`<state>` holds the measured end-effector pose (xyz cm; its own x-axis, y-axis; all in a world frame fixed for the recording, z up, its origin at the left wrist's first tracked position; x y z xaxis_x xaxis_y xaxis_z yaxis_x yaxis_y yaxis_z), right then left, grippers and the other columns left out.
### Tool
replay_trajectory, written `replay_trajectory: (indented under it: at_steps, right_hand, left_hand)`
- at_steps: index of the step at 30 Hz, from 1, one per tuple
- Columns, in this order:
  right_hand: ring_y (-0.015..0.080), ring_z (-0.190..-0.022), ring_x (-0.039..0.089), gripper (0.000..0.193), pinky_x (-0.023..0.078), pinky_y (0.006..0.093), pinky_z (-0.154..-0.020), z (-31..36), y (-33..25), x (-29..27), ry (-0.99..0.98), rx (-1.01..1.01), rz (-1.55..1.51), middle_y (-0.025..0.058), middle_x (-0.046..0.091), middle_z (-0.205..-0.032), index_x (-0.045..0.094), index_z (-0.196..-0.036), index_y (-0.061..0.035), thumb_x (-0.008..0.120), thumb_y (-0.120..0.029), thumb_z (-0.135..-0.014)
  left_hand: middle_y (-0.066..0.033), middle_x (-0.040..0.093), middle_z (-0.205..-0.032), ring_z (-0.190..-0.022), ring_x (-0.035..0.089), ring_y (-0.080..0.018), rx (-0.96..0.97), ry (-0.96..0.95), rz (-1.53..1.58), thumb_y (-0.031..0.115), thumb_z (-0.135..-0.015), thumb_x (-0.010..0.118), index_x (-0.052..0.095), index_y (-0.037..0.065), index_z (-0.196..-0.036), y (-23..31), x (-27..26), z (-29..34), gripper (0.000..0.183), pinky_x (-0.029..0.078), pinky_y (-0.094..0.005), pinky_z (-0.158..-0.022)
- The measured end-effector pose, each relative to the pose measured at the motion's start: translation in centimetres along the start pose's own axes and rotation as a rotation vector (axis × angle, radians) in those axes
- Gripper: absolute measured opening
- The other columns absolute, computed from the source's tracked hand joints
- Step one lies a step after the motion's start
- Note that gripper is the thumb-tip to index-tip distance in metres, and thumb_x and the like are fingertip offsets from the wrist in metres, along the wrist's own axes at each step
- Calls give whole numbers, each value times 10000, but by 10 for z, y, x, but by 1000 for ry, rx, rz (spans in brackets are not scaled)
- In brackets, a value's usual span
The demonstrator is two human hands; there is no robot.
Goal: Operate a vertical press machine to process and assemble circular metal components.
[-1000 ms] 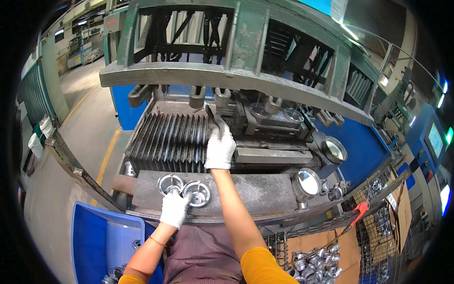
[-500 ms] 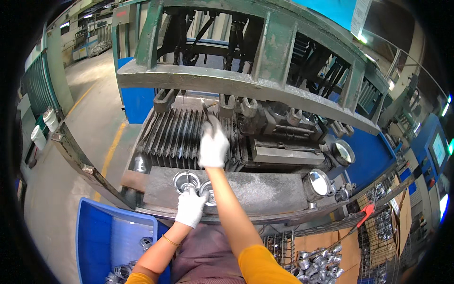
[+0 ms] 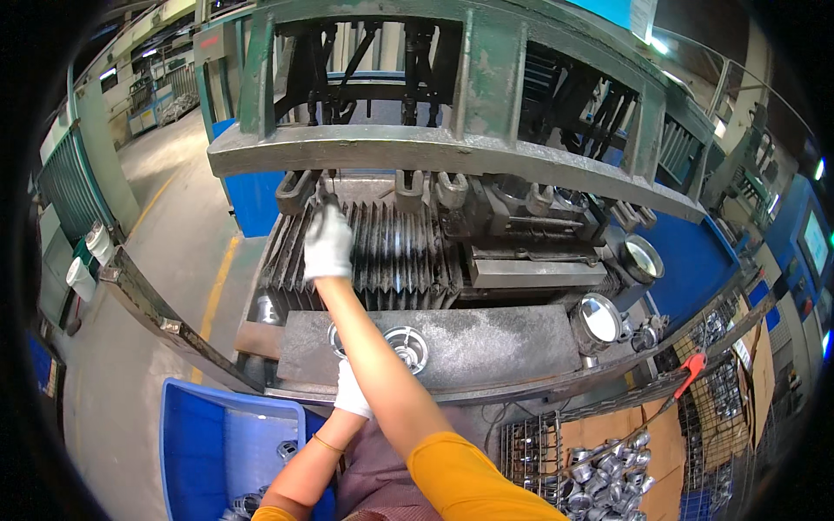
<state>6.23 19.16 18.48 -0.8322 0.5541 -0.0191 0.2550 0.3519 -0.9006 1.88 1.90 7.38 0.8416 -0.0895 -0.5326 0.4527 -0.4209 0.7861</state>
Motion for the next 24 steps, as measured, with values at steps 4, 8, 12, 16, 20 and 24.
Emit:
replay_trajectory:
  at_steps: [4,8,12,16,20,24]
  right_hand:
    - [351,-926,620,226,518,369,-787,31,-29,-11,19,-331,380,217,621,-1024,577,-1059,21,455,-40,-879]
    - [270,-1047,601,318,488,338,-869,81,-43,-129,-95,-530,256,194,599,-1133,538,-1193,6,513,-88,-890]
    - [222,-1024,604,243,464,323,-887,81,-44,-307,75,-130,276,139,638,-1074,595,-1104,-26,522,-38,-873]
    - [253,-897,637,184,478,339,-802,54,-22,-502,367,62,754,150,661,-952,638,-982,-24,535,-68,-837]
    - [322,-898,623,189,473,352,-808,57,55,-602,243,260,1011,196,646,-915,645,-951,-35,533,-54,-799]
    - [351,-924,594,171,459,384,-837,73,40,-555,277,118,1055,178,637,-942,658,-923,-54,544,-71,-796]
  left_hand:
    - [-233,626,-757,-712,618,-391,-85,-27,50,271,-776,612,637,4,-798,-6,-2,3,269,492,-461,-634]
    - [-254,560,-856,-723,586,-414,-233,-38,-304,216,-829,552,582,41,-1034,-8,9,-2,271,476,-506,-634]
    - [-273,491,-1144,-901,575,-397,203,-144,-582,188,-666,742,560,212,-1204,19,-2,2,569,495,-449,-746]
    - [-268,481,-1198,-974,549,-422,338,45,-585,107,-663,726,602,104,-991,0,6,4,351,471,-453,-810]
    - [-263,496,-1190,-983,551,-413,424,40,-477,47,-659,726,593,102,-989,-3,20,0,360,476,-427,-819]
    - [-286,548,-1072,-888,574,-414,-302,32,133,198,-770,666,575,30,-1043,-36,6,4,333,477,-412,-800]
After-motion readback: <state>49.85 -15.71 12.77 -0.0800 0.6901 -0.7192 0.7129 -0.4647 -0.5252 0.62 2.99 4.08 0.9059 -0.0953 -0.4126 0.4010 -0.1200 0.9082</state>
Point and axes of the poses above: each hand's wrist, its own z-axis away from the middle knuckle, its own x-axis out of the palm, y = z × x, the point moved 5 cm from there along -z, towards the middle knuckle
